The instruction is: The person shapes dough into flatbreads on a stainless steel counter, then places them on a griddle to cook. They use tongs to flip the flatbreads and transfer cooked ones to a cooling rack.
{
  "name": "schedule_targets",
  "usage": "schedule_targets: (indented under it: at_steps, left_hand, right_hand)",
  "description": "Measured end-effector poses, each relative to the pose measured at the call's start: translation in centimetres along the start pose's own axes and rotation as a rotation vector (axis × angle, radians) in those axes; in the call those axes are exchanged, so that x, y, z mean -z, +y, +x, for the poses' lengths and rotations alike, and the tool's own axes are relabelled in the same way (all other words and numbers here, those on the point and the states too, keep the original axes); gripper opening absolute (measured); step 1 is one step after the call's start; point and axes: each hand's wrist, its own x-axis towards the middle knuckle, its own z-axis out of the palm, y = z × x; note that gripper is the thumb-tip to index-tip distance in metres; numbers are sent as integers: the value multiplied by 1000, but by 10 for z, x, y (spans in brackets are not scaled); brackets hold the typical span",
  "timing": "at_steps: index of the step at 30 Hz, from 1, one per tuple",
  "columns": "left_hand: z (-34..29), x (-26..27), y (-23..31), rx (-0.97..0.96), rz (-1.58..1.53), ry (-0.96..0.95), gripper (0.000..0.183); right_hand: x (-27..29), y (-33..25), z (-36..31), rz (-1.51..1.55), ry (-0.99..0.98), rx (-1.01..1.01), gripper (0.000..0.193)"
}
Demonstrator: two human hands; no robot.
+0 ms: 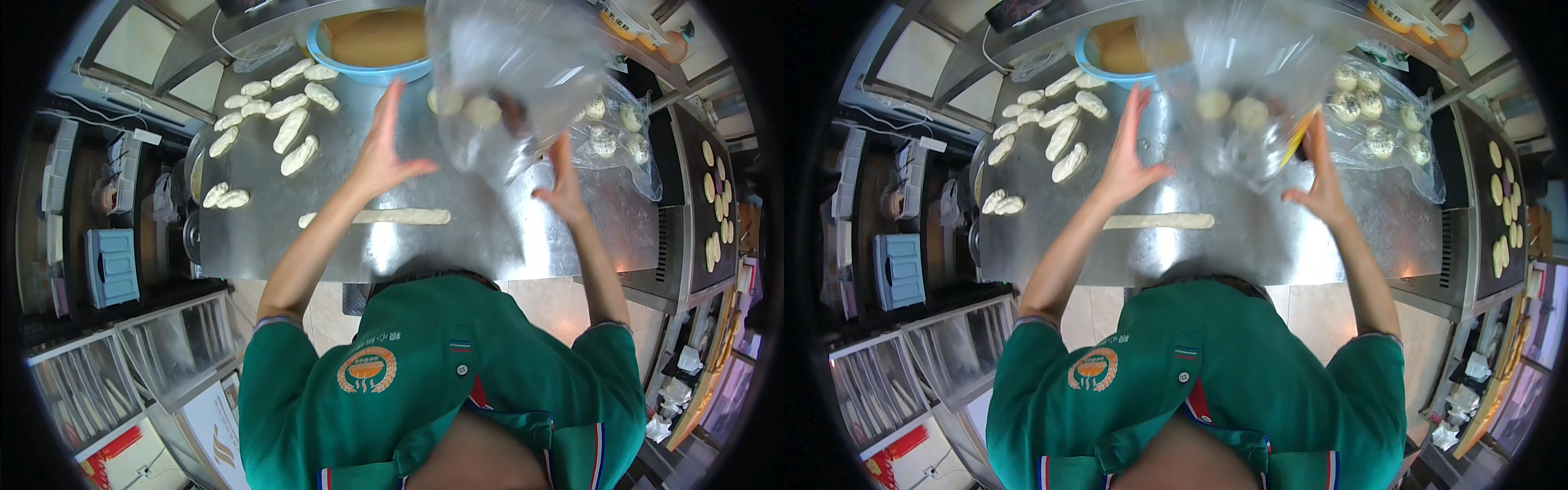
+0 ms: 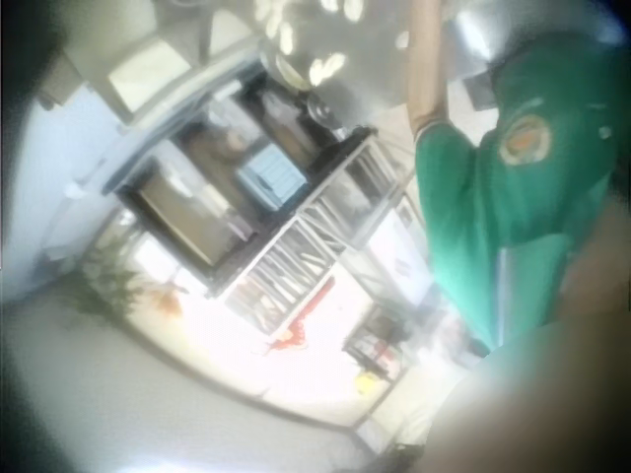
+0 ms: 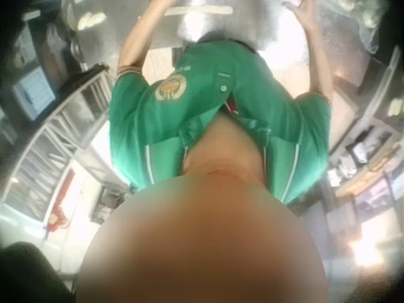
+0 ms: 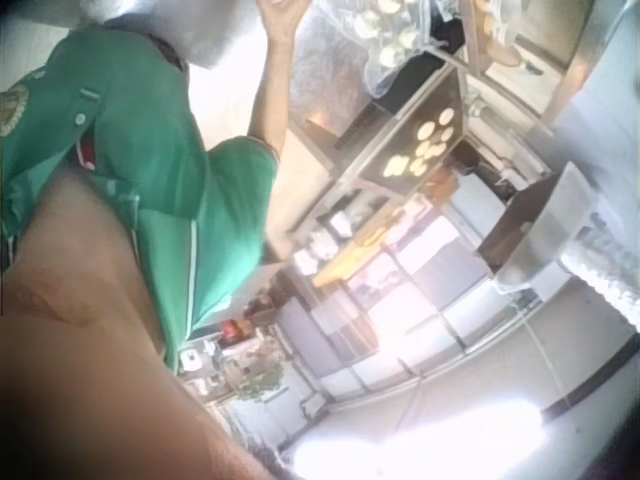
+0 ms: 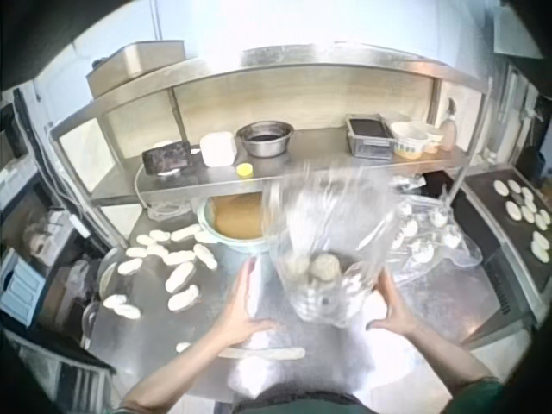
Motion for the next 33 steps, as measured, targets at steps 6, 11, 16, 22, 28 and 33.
schedule_targets:
  at_steps: [6,11,16,22,28,33]
  left_hand:
    - [4,-1,-47,5,-461,-73,137]
    - [38,-26,-23,101,-545,-13,126]
    - [21,-54,-40,244,-477,46,119]
    - [4,-71,-37,332,-487,6,127]
    - [60,2,55,-331,-69,219,142]
    - [108,39,98,-544,96,400,137]
  right_hand:
    - [9,20,-2,-53,-43,129,146]
    - [-8,22,36,304,-8,-33,118]
    - [-27,71,26,505,0,-326,88]
    - [-55,60,31,466,138,-190,88]
    - [-22,-43,69,219,273,125,114]
    - [24,-99,114,141,339,494,112]
